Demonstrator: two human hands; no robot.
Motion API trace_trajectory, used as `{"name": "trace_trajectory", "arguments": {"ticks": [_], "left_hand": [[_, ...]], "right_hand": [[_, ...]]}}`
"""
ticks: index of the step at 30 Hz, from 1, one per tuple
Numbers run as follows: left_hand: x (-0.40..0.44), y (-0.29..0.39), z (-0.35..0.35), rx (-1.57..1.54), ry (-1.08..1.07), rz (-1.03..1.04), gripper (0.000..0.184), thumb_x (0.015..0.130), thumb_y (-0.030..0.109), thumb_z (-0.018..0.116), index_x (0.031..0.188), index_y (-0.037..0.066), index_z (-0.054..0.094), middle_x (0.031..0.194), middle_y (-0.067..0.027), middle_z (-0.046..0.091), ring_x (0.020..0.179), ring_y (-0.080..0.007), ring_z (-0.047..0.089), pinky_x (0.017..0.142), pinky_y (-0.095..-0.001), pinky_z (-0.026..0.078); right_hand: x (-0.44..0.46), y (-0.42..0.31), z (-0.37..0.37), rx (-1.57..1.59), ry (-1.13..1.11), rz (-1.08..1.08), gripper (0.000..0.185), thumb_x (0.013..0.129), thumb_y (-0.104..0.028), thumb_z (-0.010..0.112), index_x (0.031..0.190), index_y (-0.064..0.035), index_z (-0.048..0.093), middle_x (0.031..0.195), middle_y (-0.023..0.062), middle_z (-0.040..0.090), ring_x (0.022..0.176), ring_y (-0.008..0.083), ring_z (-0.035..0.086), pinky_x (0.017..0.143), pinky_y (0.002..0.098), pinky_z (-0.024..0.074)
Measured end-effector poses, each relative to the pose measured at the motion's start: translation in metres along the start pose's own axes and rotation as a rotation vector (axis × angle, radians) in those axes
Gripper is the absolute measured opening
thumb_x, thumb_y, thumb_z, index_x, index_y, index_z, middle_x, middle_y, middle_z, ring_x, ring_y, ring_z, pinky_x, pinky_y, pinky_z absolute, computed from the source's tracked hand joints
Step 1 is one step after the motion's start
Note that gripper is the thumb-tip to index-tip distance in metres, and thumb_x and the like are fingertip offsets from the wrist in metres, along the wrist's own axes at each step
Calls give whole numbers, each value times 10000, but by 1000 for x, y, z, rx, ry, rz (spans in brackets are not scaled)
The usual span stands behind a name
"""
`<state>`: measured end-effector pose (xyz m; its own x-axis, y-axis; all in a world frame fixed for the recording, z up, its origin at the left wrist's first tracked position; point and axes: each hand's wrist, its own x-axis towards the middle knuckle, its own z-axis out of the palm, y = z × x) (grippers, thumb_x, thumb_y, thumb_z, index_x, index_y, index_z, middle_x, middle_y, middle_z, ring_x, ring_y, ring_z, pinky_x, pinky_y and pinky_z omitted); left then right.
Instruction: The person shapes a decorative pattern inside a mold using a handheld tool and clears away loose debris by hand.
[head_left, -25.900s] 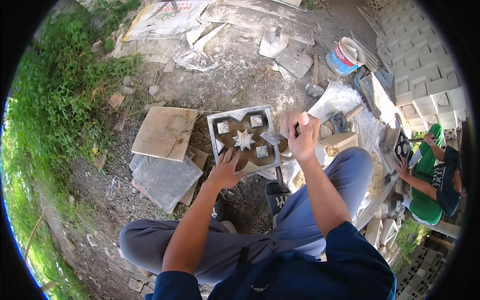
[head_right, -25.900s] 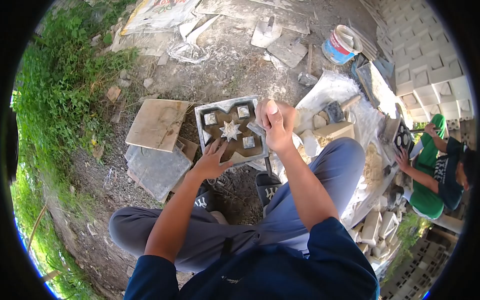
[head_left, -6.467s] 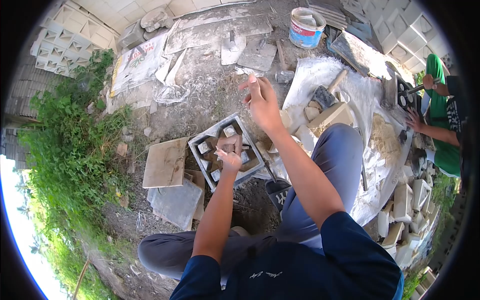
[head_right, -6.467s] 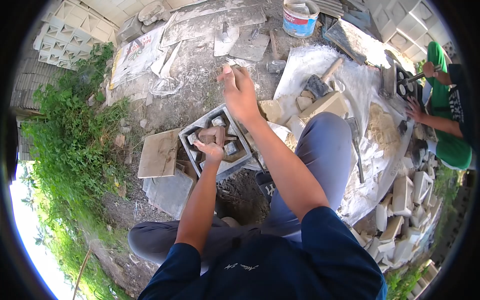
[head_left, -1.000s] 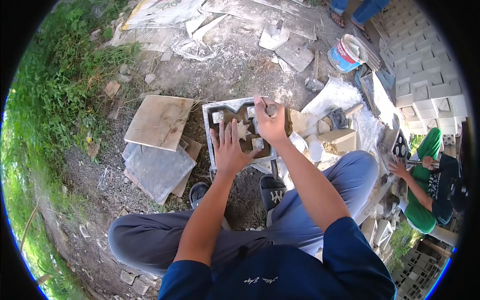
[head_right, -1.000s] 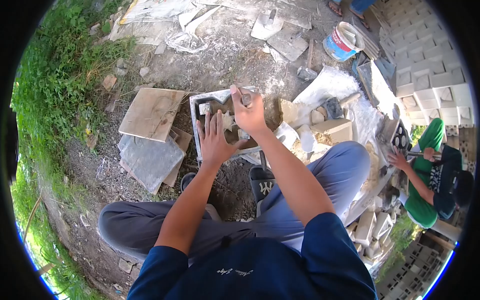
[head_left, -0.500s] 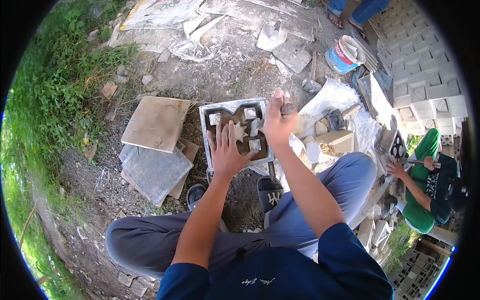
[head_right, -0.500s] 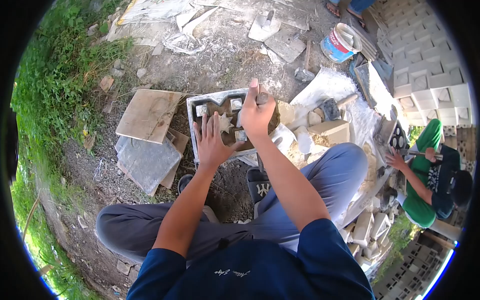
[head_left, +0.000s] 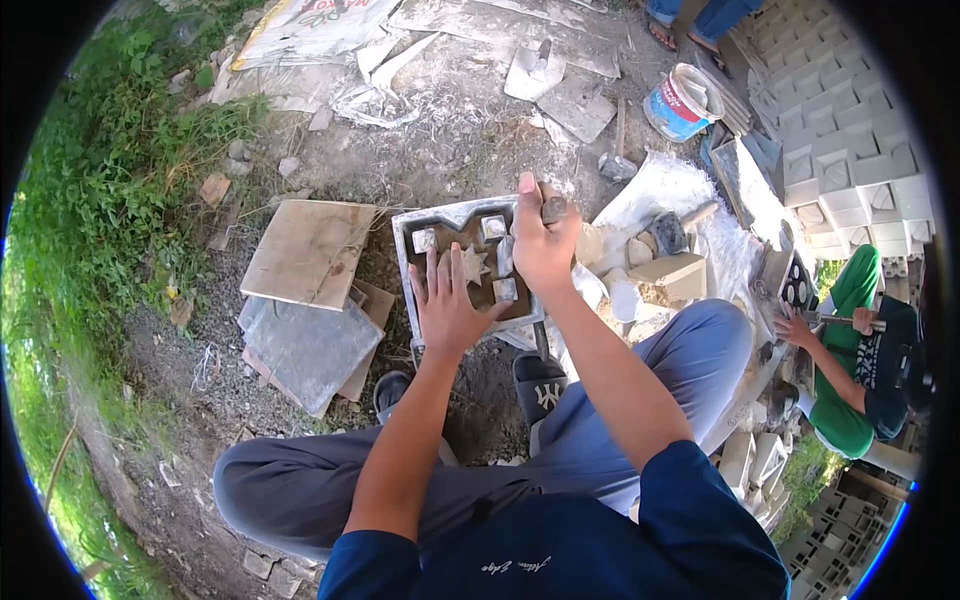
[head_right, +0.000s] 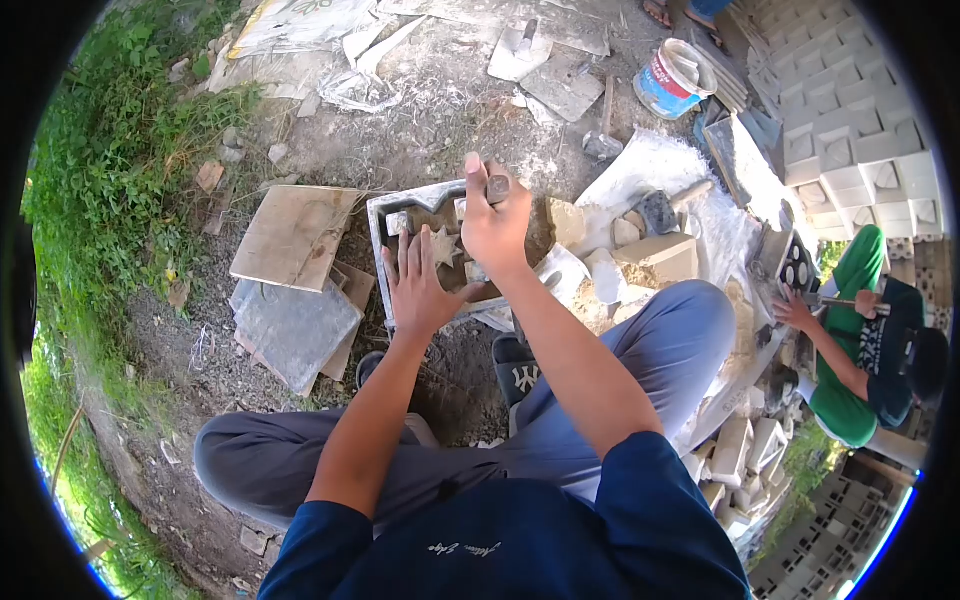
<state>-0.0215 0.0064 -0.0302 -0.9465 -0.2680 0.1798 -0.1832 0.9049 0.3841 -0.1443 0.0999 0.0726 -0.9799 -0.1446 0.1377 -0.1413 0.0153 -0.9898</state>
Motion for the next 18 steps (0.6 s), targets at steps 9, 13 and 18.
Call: {"name": "trace_trajectory", "arguments": {"ticks": [9, 13, 18], "left_hand": [[-1, -21, 1, -112, 54, 40, 1012, 832, 558, 724, 1565, 31, 269, 1557, -194, 368, 1524, -371, 202, 1236, -560, 123], [-6, -30, -5, 106, -50, 14, 790, 934, 457, 611, 1561, 70, 327, 1632, -125, 288, 1529, -351, 211, 1214, -619, 130], [-4, -31, -6, 110, -112, -77, 768, 966, 460, 541, 1576, 60, 300, 1653, -105, 256, 1542, -330, 187, 1204, -643, 125]], "right_hand": [[-1, 14, -8, 1, -217, 82, 479, 1042, -307, 593, 686, -12, 469, 599, -6, 359, 614, 85, 306, 537, 311, 311], [8, 11, -20, 58, -196, 101, 504, 1026, -343, 617, 669, -21, 465, 589, -37, 374, 595, 63, 304, 519, 292, 281], [15, 6, -34, 750, -396, 55, 546, 971, -452, 676, 678, -33, 483, 597, -17, 451, 560, 53, 389, 493, 269, 267]]}}
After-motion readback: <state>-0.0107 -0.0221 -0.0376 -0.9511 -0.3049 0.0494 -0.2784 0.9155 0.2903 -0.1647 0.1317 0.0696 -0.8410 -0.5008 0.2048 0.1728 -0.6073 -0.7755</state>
